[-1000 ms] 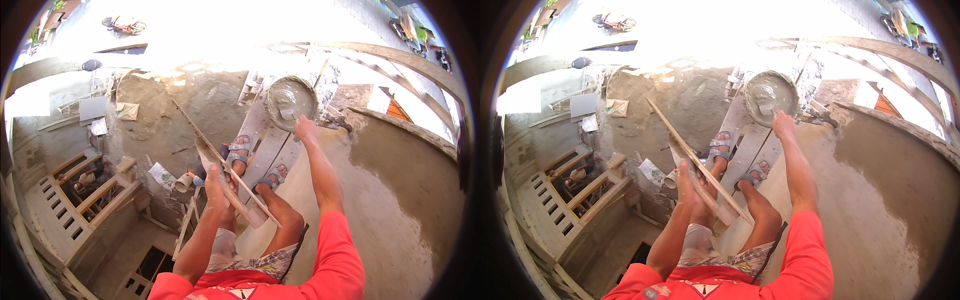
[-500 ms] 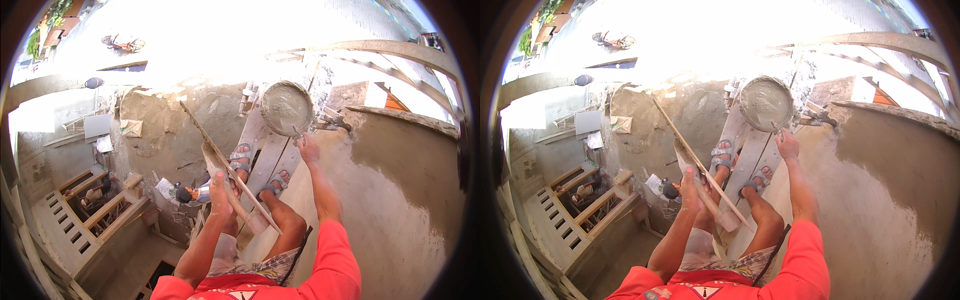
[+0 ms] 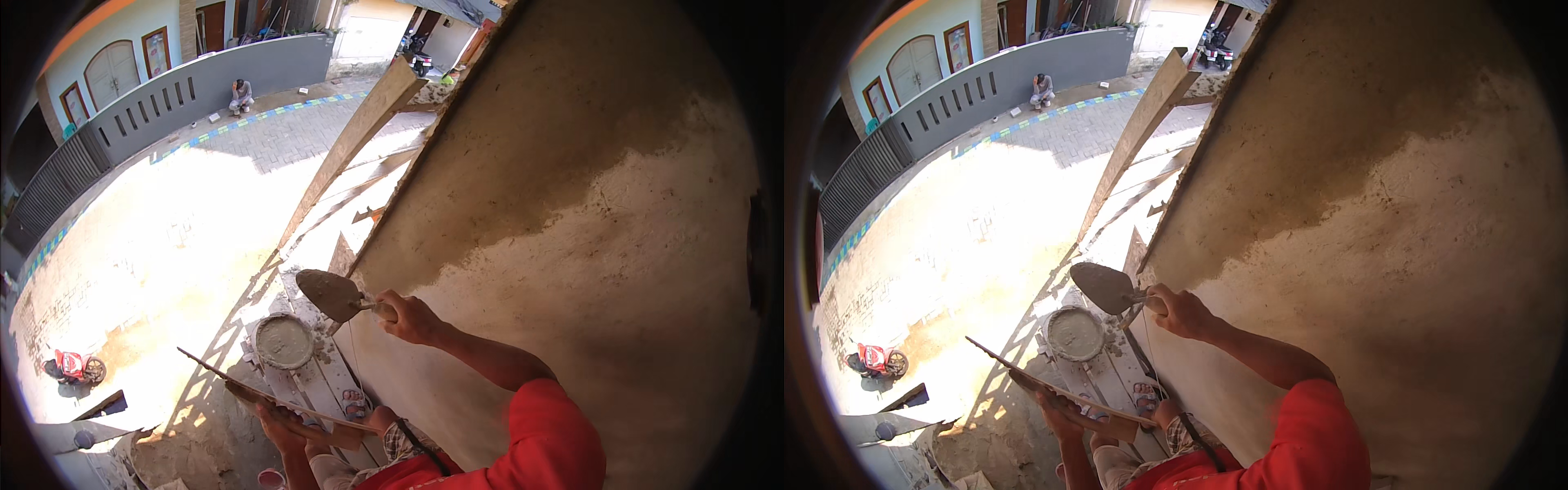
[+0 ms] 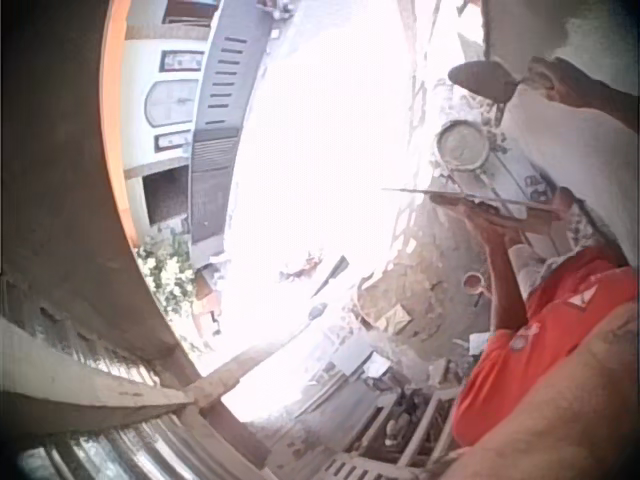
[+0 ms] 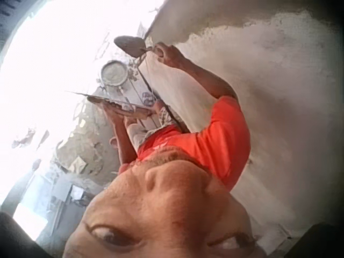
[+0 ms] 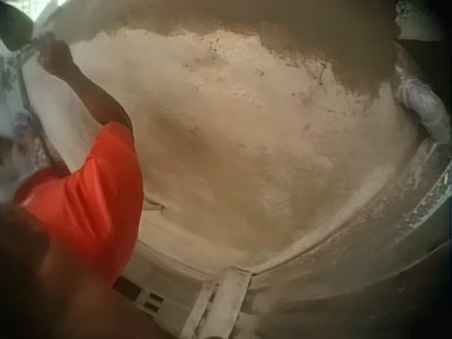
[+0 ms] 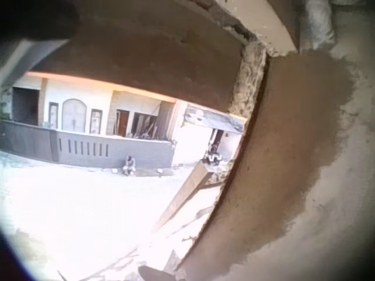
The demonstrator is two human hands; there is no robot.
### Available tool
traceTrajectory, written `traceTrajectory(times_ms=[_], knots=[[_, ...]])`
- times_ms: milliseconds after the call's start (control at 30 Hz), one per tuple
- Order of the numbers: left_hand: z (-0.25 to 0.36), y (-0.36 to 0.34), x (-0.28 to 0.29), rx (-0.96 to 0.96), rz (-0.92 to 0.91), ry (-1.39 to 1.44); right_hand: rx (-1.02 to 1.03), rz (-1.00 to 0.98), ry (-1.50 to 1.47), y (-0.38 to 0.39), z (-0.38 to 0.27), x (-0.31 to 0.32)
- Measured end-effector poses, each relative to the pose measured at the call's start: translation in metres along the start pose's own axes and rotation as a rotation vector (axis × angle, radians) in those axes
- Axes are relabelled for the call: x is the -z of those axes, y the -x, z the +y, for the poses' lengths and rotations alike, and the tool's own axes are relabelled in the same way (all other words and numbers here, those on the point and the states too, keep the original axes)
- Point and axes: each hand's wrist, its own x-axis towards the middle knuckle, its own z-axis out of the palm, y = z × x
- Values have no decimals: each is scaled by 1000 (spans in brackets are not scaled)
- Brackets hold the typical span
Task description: The person applies plaster to a wall using a trowel and then smooths it out with a large rectangular float.
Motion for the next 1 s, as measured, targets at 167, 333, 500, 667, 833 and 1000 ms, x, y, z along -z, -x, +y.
traceTrajectory(times_ms=[167,333,500,667,833,1000], knots=[[26,7,-33,-80,-176,-106,-50,153,81,66,-75,177],[47,7,-52,-146,-404,-12,205,256,200,114,-140,275],[36,46,-88,-17,-408,19,212,142,46,177,-212,350],[34,58,-96,-6,-439,-8,-288,133,-424,178,-189,390],[47,62,-97,-126,-404,-244,-445,1128,14,222,-141,458],[53,92,-167,-142,-566,-224,-699,1302,176,271,-164,447]])
